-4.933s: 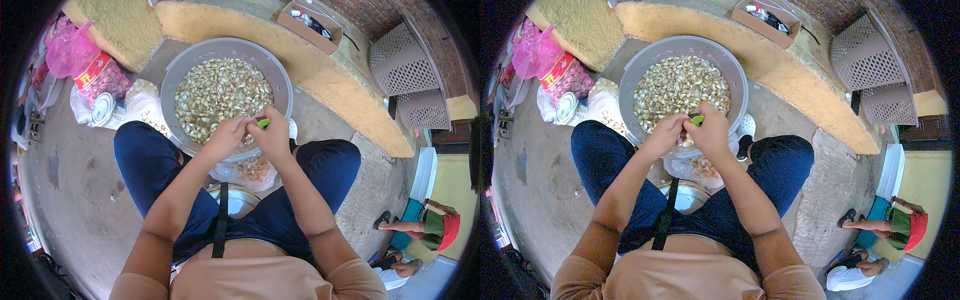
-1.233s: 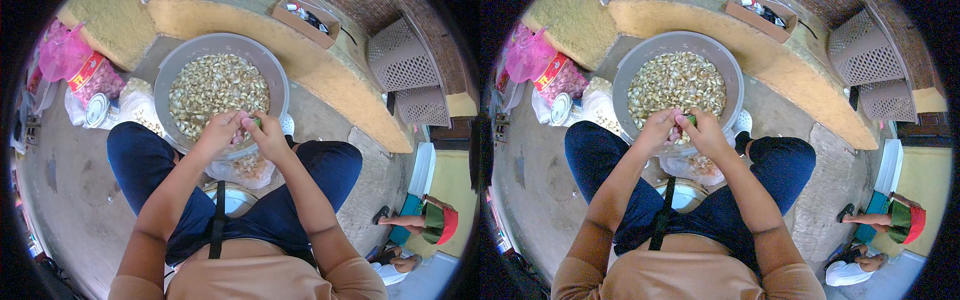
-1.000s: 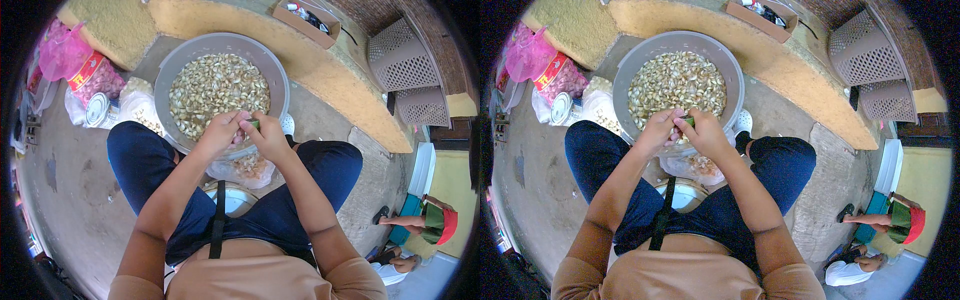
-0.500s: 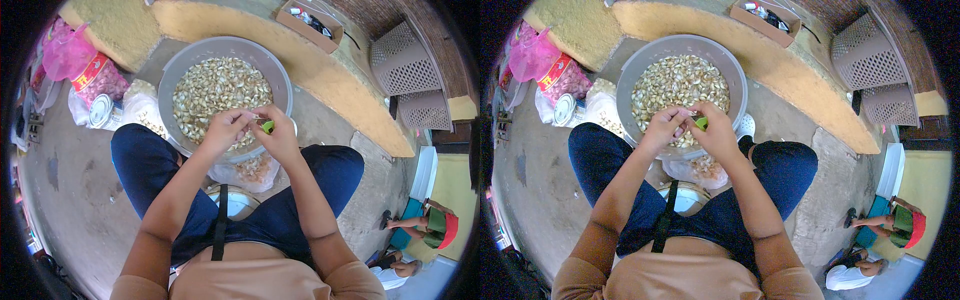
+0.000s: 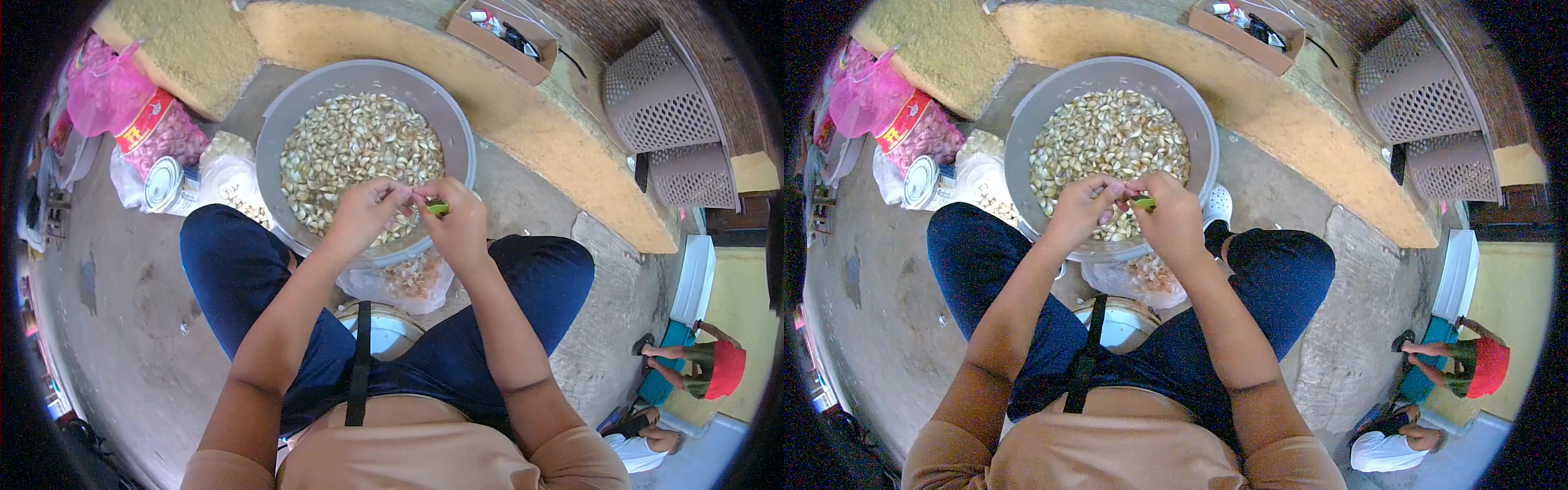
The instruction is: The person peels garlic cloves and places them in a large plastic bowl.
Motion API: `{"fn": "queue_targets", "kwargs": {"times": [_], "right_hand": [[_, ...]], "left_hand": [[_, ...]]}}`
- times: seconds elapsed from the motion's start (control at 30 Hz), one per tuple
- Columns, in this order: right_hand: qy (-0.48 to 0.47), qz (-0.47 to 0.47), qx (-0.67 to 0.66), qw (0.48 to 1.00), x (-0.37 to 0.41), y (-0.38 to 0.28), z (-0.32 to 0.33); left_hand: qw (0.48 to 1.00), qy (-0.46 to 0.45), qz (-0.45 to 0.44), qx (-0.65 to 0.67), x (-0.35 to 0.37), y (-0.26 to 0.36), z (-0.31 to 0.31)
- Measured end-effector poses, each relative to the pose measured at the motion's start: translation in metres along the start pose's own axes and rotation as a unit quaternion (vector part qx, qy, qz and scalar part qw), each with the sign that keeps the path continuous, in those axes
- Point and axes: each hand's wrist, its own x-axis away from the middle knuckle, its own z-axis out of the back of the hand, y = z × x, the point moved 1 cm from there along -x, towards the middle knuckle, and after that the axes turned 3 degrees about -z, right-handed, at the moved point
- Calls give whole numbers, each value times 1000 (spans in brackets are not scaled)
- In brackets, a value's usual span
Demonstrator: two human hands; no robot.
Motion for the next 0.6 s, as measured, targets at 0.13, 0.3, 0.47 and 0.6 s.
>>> {"fn": "queue_targets", "kwargs": {"times": [0.13,0.3,0.47,0.6], "right_hand": [[-28,23,17,999,2,1,-6],[-51,35,16,998,0,-3,-3],[-72,21,7,997,0,-7,-1],[-55,-5,-43,998,-2,-1,2]], "left_hand": [[996,15,61,70,1,-2,2],[986,58,81,133,1,0,0],[980,102,66,155,-1,-1,3],[971,123,54,198,-5,2,16]]}}
